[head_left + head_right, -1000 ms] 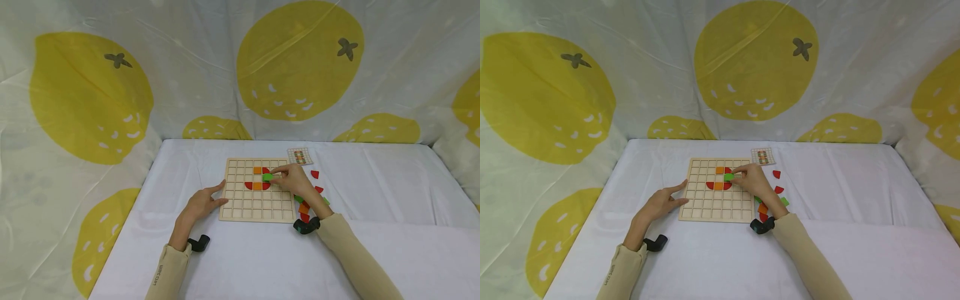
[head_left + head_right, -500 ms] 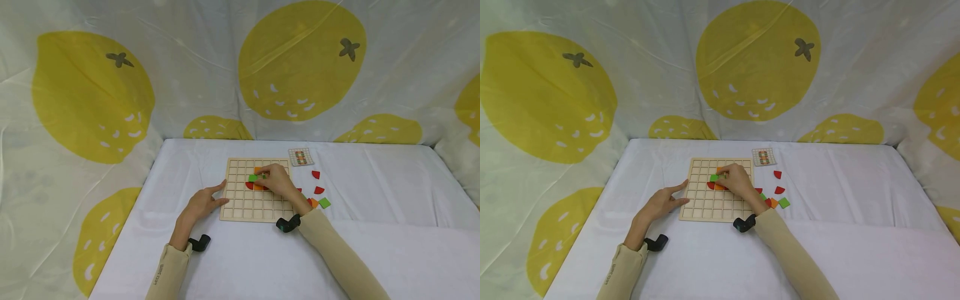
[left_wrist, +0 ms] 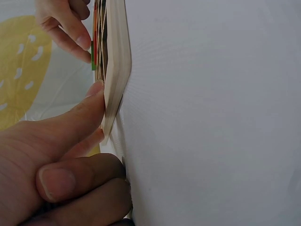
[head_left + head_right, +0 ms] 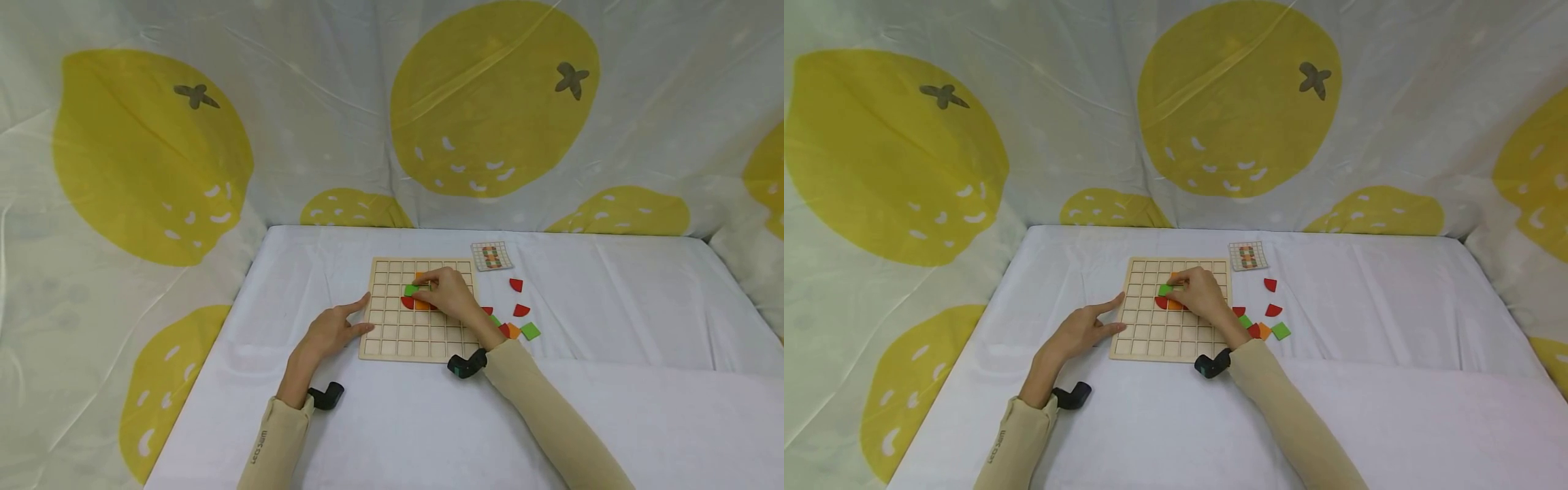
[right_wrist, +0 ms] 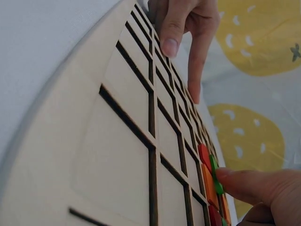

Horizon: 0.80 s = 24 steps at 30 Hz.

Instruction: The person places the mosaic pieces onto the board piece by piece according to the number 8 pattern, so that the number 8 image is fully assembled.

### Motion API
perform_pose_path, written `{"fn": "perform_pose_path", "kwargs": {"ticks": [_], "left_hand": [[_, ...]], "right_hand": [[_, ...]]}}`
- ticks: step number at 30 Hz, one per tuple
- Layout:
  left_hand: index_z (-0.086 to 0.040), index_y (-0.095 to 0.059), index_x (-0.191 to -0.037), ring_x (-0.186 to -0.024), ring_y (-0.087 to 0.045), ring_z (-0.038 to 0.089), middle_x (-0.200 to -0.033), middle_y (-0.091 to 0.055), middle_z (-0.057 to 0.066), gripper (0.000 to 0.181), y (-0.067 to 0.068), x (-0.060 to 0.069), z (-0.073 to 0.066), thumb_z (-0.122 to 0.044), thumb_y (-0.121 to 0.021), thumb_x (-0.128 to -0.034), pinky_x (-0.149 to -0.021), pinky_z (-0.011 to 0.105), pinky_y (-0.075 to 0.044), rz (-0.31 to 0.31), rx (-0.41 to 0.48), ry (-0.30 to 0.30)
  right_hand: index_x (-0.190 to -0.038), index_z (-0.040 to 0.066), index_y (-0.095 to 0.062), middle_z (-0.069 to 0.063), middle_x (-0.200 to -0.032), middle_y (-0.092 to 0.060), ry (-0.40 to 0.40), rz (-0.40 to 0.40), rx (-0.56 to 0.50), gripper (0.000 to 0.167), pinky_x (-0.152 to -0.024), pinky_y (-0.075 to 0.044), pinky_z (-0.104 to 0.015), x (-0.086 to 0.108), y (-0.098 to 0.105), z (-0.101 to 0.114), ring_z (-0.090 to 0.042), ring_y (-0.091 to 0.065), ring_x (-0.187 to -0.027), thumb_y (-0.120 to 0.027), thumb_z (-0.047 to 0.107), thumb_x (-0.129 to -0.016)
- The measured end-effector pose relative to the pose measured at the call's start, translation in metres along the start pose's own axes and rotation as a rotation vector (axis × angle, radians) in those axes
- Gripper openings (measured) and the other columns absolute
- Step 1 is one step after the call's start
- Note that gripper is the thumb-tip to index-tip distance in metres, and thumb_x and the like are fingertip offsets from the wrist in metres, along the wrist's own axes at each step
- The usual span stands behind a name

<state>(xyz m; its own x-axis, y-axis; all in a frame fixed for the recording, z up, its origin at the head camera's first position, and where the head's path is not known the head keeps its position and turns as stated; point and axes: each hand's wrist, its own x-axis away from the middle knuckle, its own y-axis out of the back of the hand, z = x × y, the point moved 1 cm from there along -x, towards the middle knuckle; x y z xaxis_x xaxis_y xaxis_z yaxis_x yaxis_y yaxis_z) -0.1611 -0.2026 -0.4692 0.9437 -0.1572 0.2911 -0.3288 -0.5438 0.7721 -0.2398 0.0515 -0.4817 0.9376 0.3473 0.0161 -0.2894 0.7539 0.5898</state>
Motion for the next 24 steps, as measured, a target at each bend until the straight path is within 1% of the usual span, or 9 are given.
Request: {"fn": "perform_pose_path", "kwargs": {"ticks": [5, 11, 14, 17, 19, 20, 22, 23, 24], "left_hand": [[-0.028, -0.037, -0.161, -0.061, -0.042, 0.012, -0.063, -0.056, 0.002, 0.072, -0.0002, 0.0001, 0.0001, -0.041, -0.070, -0.0978, -0.059, 0.029, -0.036, 0.001, 0.006, 0.001], [-0.029, -0.037, -0.161, -0.062, -0.043, 0.013, -0.065, -0.057, 0.003, 0.072, -0.0004, -0.0004, 0.0003, -0.042, -0.070, -0.0980, -0.060, 0.030, -0.036, 0.004, 0.007, 0.005], [-0.029, -0.037, -0.161, -0.062, -0.043, 0.013, -0.065, -0.058, 0.003, 0.072, -0.0005, -0.0004, 0.0002, -0.042, -0.070, -0.0978, -0.060, 0.030, -0.036, 0.003, 0.004, 0.003], [-0.028, -0.037, -0.161, -0.061, -0.043, 0.012, -0.064, -0.057, 0.003, 0.073, -0.0005, -0.0002, -0.0002, -0.041, -0.070, -0.0978, -0.059, 0.029, -0.036, 0.004, -0.002, 0.000], [-0.027, -0.037, -0.161, -0.061, -0.042, 0.012, -0.063, -0.056, 0.003, 0.073, -0.0005, -0.0002, -0.0003, -0.041, -0.070, -0.0977, -0.059, 0.029, -0.035, 0.005, -0.005, -0.002], [-0.027, -0.037, -0.161, -0.060, -0.042, 0.012, -0.063, -0.055, 0.002, 0.073, -0.0004, -0.0002, -0.0005, -0.041, -0.070, -0.0977, -0.059, 0.029, -0.035, 0.004, -0.006, -0.003], [-0.027, -0.037, -0.161, -0.060, -0.041, 0.012, -0.062, -0.054, 0.001, 0.073, -0.0002, 0.0000, -0.0008, -0.041, -0.071, -0.0975, -0.058, 0.029, -0.035, 0.001, -0.004, -0.006], [-0.027, -0.037, -0.161, -0.060, -0.041, 0.012, -0.061, -0.053, 0.001, 0.073, -0.0003, 0.0001, -0.0009, -0.040, -0.071, -0.0975, -0.058, 0.029, -0.035, 0.001, -0.002, -0.007], [-0.027, -0.037, -0.161, -0.059, -0.040, 0.012, -0.061, -0.052, 0.001, 0.073, -0.0003, 0.0001, -0.0009, -0.040, -0.071, -0.0975, -0.058, 0.029, -0.035, 0.000, 0.002, -0.008]], "right_hand": [[-0.110, 0.007, -0.081, 0.004, -0.056, -0.040, 0.004, 0.003, -0.019, 0.023, -0.055, -0.029, -0.024, -0.0009, -0.0029, 0.0005, -0.012, -0.035, -0.053, -0.082, 0.020, -0.090], [-0.110, 0.009, -0.082, 0.004, -0.058, -0.041, 0.004, -0.005, -0.021, 0.022, -0.058, -0.029, -0.025, -0.0022, -0.0055, 0.0016, -0.012, -0.035, -0.057, -0.082, 0.020, -0.091], [-0.110, 0.010, -0.082, 0.001, -0.060, -0.044, 0.002, -0.008, -0.015, 0.022, -0.059, -0.030, -0.025, -0.0028, -0.0068, 0.0015, -0.013, -0.035, -0.058, -0.081, 0.020, -0.091], [-0.110, 0.010, -0.082, -0.003, -0.072, -0.061, -0.009, -0.012, -0.010, 0.021, -0.060, -0.032, -0.025, -0.0032, -0.0078, 0.0015, -0.013, -0.038, -0.061, -0.081, 0.020, -0.091], [-0.111, 0.011, -0.082, -0.006, -0.086, -0.071, -0.016, -0.013, -0.008, 0.021, -0.062, -0.035, -0.025, -0.0032, -0.0082, 0.0009, -0.012, -0.042, -0.065, -0.080, 0.020, -0.092], [-0.111, 0.011, -0.081, -0.010, -0.090, -0.073, -0.018, -0.011, -0.005, 0.021, -0.063, -0.035, -0.025, -0.0031, -0.0083, 0.0006, -0.013, -0.042, -0.066, -0.080, 0.020, -0.092], [-0.111, 0.011, -0.081, -0.011, -0.100, -0.076, -0.016, -0.015, -0.005, 0.021, -0.065, -0.037, -0.024, -0.0023, -0.0077, 0.0008, -0.011, -0.045, -0.069, -0.080, 0.020, -0.092], [-0.111, 0.011, -0.081, -0.012, -0.100, -0.076, -0.011, -0.018, -0.005, 0.021, -0.064, -0.037, -0.024, -0.0018, -0.0072, 0.0007, -0.011, -0.045, -0.069, -0.079, 0.020, -0.092], [-0.111, 0.010, -0.081, -0.012, -0.096, -0.075, -0.006, -0.019, -0.004, 0.021, -0.064, -0.036, -0.024, -0.0010, -0.0063, 0.0004, -0.011, -0.044, -0.068, -0.079, 0.020, -0.093]]}}
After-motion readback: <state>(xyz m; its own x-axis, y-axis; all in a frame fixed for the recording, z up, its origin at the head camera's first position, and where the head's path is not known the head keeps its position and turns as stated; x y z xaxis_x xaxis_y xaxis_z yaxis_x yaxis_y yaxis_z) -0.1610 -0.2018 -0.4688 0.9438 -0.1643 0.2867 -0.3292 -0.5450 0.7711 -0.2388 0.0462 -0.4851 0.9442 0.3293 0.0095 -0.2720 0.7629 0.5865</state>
